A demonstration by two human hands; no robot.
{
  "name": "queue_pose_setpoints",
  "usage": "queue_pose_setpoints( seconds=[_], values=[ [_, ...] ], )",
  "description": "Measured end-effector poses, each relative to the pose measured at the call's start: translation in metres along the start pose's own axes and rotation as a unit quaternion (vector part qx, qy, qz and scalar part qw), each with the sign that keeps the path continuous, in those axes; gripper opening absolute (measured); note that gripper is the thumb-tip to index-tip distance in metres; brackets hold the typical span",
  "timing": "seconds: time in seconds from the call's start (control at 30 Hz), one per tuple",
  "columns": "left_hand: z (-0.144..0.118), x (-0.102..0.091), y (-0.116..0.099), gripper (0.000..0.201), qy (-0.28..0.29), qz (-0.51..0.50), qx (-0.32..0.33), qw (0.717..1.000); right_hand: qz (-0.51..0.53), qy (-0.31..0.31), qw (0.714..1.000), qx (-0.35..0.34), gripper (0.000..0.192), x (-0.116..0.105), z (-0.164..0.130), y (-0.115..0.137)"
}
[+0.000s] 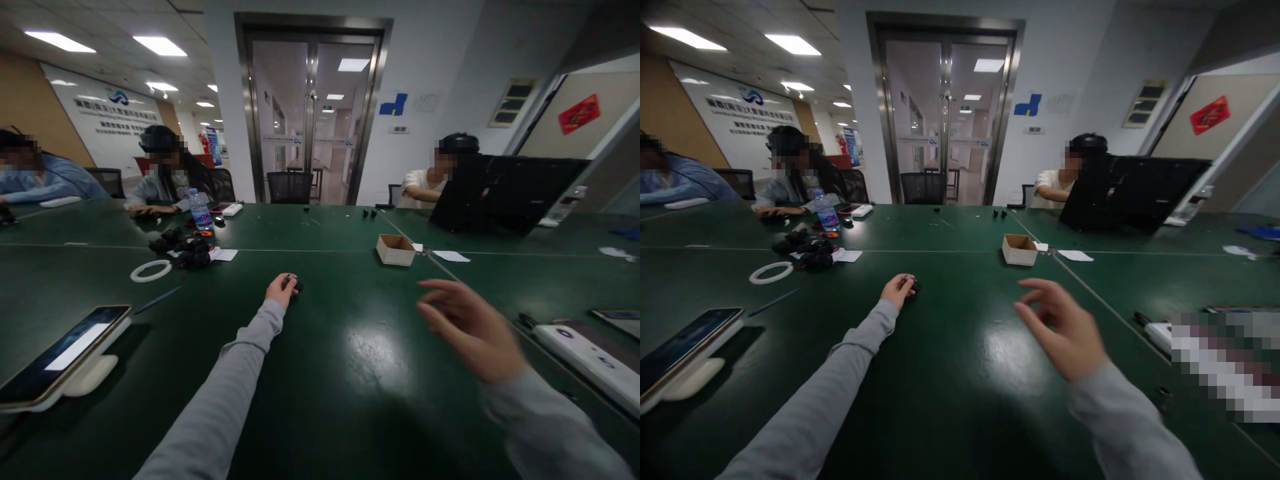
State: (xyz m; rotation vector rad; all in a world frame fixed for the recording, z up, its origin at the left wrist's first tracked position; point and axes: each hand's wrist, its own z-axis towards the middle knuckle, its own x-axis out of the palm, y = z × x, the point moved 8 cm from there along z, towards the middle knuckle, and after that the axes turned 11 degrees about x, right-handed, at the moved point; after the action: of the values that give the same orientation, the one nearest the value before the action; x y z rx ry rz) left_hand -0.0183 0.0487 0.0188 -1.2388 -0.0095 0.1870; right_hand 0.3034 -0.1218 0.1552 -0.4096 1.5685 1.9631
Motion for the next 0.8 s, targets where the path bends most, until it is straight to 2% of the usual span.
queue_pose_setpoints(
  seconds=[0.07, 0.1, 0.17, 0.2, 0.27, 0.33, 0.43, 0.63, 0.8],
  values=[
    [-0.001, 0.008, 0.003, 0.024, -0.039, -0.064, -0.036, 0.997, 0.064, 0.160, 0.982, 0.081, 0.036, 0.086, 0.037, 0.007],
    [-0.003, 0.014, 0.003, 0.023, -0.052, -0.095, -0.050, 0.993, 0.092, 0.214, 0.963, 0.133, 0.037, 0.126, 0.051, 0.004],
    [-0.008, 0.026, 0.001, 0.022, -0.064, -0.141, -0.070, 0.986, 0.169, 0.248, 0.931, 0.207, 0.041, 0.188, 0.072, -0.006],
    [-0.010, 0.031, -0.001, 0.021, -0.064, -0.154, -0.073, 0.983, 0.217, 0.248, 0.914, 0.235, 0.041, 0.211, 0.079, -0.011],
    [-0.013, 0.036, -0.004, 0.020, -0.060, -0.157, -0.067, 0.984, 0.314, 0.231, 0.888, 0.245, 0.037, 0.242, 0.088, -0.016],
    [-0.015, 0.034, -0.006, 0.022, -0.059, -0.139, -0.050, 0.987, 0.382, 0.203, 0.874, 0.222, 0.033, 0.257, 0.092, -0.018],
    [-0.017, 0.026, -0.007, 0.027, -0.054, -0.119, -0.026, 0.991, 0.435, 0.197, 0.858, 0.187, 0.035, 0.265, 0.091, -0.019],
    [-0.024, 0.023, -0.010, 0.024, -0.017, -0.116, 0.008, 0.993, 0.487, 0.177, 0.841, 0.157, 0.044, 0.258, 0.089, -0.026],
    [-0.029, 0.012, -0.015, 0.022, -0.016, -0.028, 0.042, 0.999, 0.482, 0.165, 0.847, 0.151, 0.045, 0.256, 0.087, -0.027]
  ],
)
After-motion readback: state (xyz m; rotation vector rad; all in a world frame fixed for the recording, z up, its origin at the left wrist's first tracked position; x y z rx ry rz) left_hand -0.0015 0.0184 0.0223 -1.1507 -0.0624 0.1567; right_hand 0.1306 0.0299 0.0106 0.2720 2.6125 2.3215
